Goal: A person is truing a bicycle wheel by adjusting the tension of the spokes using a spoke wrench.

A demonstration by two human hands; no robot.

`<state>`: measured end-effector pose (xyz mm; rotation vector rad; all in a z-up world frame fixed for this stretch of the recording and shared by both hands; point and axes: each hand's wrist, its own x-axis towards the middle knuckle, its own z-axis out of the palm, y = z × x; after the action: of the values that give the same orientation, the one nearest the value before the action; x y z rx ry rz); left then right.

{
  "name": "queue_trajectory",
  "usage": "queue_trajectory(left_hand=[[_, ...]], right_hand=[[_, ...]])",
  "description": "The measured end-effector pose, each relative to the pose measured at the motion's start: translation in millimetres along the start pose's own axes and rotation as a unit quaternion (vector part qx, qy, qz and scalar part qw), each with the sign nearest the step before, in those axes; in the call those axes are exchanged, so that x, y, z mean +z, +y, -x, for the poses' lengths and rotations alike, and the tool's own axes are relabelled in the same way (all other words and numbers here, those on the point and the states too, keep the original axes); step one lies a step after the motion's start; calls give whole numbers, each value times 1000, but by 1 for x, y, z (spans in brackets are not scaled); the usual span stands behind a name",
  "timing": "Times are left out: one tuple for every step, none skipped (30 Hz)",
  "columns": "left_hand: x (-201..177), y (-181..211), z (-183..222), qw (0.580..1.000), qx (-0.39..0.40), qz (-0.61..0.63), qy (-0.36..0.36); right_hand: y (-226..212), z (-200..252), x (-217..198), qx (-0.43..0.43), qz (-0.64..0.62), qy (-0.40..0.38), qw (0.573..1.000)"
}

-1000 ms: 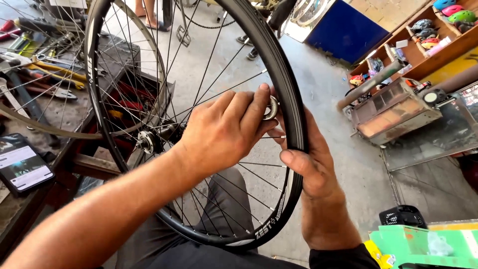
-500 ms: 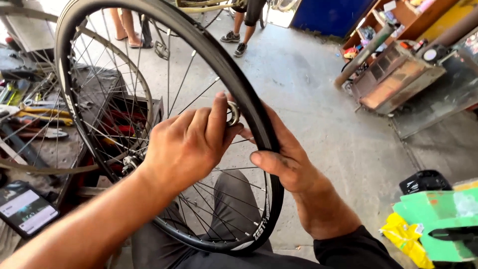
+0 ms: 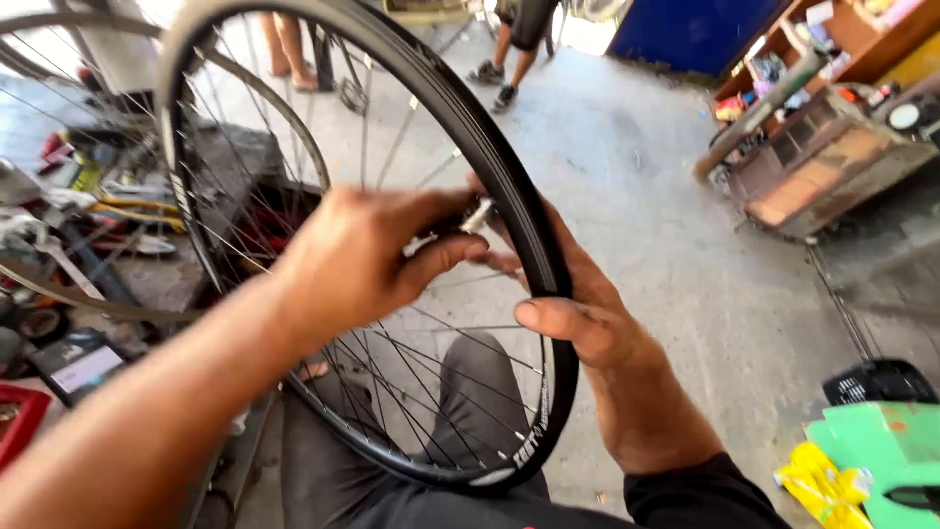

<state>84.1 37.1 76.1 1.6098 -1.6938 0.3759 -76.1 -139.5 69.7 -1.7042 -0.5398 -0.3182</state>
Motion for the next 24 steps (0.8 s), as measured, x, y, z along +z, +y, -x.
queue_trajectory(left_hand=[[8, -2, 8, 997, -9, 56, 60], [19, 1, 9, 997, -9, 55, 62], [30, 3, 12, 990, -21, 46, 134], [43, 7, 17, 976, -39, 39, 209], [47, 10, 16, 975, -45, 41, 213], [51, 13, 14, 965, -57, 92, 240], [55, 15, 12, 951, -70, 143, 266], [55, 9, 9, 950, -68, 146, 268], [54, 2, 6, 939, -164, 215, 212], [54, -4, 3, 913, -259, 277, 151], [41, -4, -3, 912, -260, 279, 153], [28, -4, -8, 887, -322, 325, 65], [16, -3, -13, 849, -380, 366, -24], [18, -4, -11, 850, -381, 363, -23], [19, -4, -11, 848, -382, 366, -32], [20, -5, -12, 849, -380, 366, -41], [16, -4, -12, 853, -377, 359, -39], [16, -1, -12, 848, -375, 372, -43], [16, 1, -12, 843, -374, 385, -46], [15, 2, -11, 844, -373, 382, -47], [15, 3, -11, 840, -377, 389, -37], [15, 4, -12, 835, -381, 395, -31], [15, 5, -12, 837, -380, 393, -36], [13, 5, -14, 834, -381, 398, -36]], right_hand=[[-3, -3, 1, 33, 2, 11, 999], [-6, -4, 2, 32, 3, 9, 999], [-8, -5, 4, 31, 31, 27, 999], [-11, -4, 6, 38, 59, 42, 997], [-8, -2, 5, 43, 59, 37, 997], [-5, 0, 3, 39, 65, 52, 996], [-2, 2, 1, 34, 72, 68, 994], [7, 7, -5, 36, 76, 69, 994], [15, 12, -12, 27, 93, 117, 988], [24, 17, -18, 18, 108, 163, 981], [23, 17, -16, 19, 109, 161, 981], [23, 18, -13, 12, 101, 168, 980], [22, 19, -10, 5, 92, 176, 980], [24, 18, -11, 2, 90, 174, 981], [26, 17, -11, -1, 61, 177, 982], [28, 13, -13, -11, 34, 180, 983], [43, 13, -25, -20, 33, 179, 983], [57, 16, -37, -25, -23, 157, 987], [70, 19, -49, -30, -79, 134, 987], [66, 6, -46, -32, -80, 134, 987], [62, -6, -43, -29, -61, 112, 991], [58, -18, -40, -26, -42, 93, 994], [59, -22, -41, -29, -43, 97, 994], [60, -29, -44, -73, 11, 59, 996]])
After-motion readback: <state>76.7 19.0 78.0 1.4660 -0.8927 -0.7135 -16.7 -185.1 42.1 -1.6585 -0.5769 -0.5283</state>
